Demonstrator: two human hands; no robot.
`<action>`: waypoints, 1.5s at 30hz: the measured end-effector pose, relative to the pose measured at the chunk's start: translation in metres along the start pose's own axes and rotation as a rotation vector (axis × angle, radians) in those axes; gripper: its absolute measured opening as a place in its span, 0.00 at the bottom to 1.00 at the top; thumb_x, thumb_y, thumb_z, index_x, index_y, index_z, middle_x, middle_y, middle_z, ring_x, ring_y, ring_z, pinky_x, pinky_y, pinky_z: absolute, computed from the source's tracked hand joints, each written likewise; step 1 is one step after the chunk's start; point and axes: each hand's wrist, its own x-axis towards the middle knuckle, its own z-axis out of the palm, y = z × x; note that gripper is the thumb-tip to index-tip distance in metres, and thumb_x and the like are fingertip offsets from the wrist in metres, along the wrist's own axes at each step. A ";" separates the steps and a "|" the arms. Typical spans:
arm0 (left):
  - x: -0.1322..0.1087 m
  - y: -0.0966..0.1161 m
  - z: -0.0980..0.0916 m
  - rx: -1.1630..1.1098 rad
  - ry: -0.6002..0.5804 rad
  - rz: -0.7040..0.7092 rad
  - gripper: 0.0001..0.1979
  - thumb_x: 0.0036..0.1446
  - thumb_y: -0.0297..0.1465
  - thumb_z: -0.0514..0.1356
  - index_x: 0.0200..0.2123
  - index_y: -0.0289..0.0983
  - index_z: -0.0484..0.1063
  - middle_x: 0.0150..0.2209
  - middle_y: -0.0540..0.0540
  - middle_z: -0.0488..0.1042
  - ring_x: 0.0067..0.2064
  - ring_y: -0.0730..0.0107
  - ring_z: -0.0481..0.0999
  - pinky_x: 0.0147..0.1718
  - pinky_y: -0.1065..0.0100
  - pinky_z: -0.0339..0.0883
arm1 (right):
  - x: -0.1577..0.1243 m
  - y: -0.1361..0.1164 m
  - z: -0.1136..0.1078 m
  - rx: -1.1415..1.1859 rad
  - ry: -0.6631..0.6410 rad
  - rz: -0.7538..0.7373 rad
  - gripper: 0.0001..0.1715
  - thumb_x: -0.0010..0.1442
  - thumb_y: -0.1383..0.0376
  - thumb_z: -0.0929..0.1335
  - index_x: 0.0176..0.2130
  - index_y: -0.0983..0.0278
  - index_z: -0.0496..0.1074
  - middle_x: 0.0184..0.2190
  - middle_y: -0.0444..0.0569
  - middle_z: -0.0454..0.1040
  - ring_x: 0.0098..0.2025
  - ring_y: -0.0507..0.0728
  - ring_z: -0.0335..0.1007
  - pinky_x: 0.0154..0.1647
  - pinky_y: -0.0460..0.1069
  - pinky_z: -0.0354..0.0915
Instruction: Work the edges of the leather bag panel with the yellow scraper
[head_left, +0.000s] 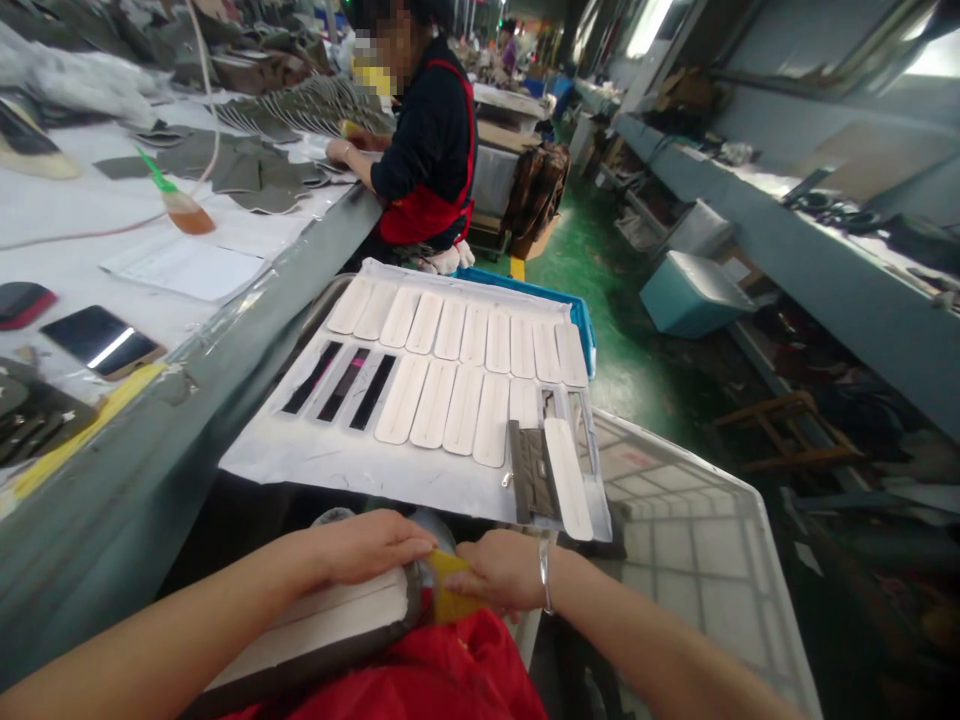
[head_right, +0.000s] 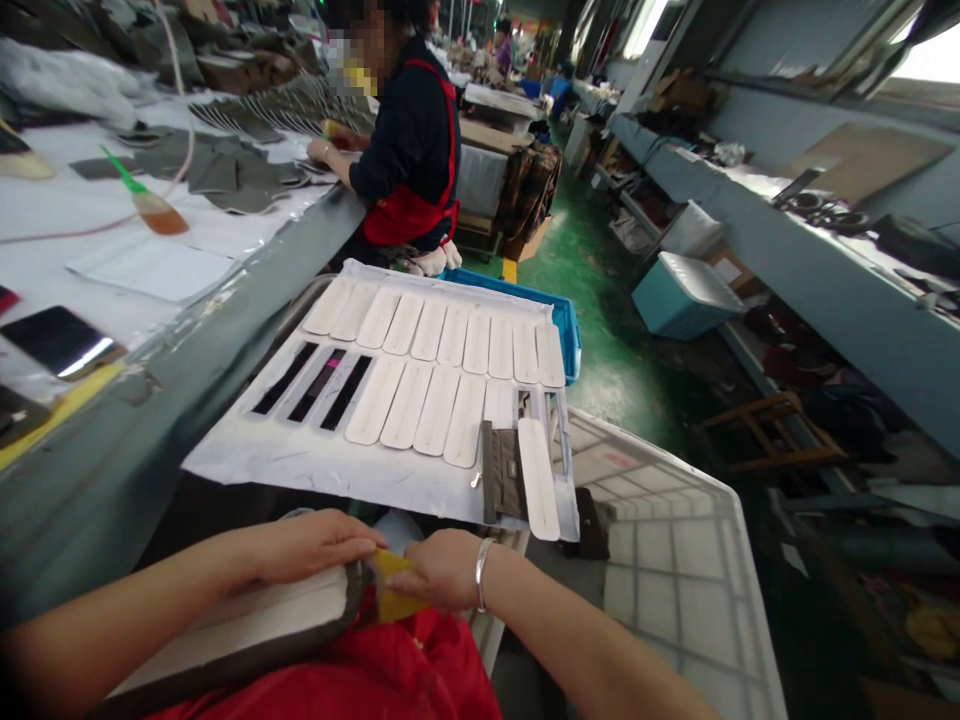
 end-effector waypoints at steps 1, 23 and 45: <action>-0.001 0.000 0.000 0.018 -0.004 0.003 0.22 0.61 0.43 0.44 0.41 0.41 0.74 0.36 0.51 0.76 0.37 0.67 0.72 0.38 0.72 0.62 | 0.003 -0.001 0.004 -0.119 0.070 0.015 0.22 0.61 0.53 0.56 0.40 0.67 0.65 0.22 0.50 0.73 0.23 0.57 0.70 0.22 0.47 0.60; -0.034 -0.016 0.011 0.169 0.359 -0.033 0.13 0.54 0.36 0.55 0.42 0.41 0.73 0.42 0.49 0.75 0.43 0.67 0.72 0.45 0.70 0.63 | -0.001 -0.021 0.018 -0.381 0.267 0.173 0.31 0.63 0.51 0.48 0.37 0.65 0.67 0.26 0.56 0.74 0.29 0.64 0.72 0.27 0.55 0.65; -0.040 0.012 0.017 1.124 0.189 0.331 0.10 0.54 0.22 0.53 0.38 0.34 0.70 0.38 0.40 0.73 0.39 0.62 0.70 0.38 0.62 0.64 | -0.005 -0.022 0.025 -0.080 0.240 0.197 0.34 0.62 0.50 0.47 0.35 0.64 0.71 0.31 0.55 0.75 0.34 0.61 0.72 0.30 0.50 0.61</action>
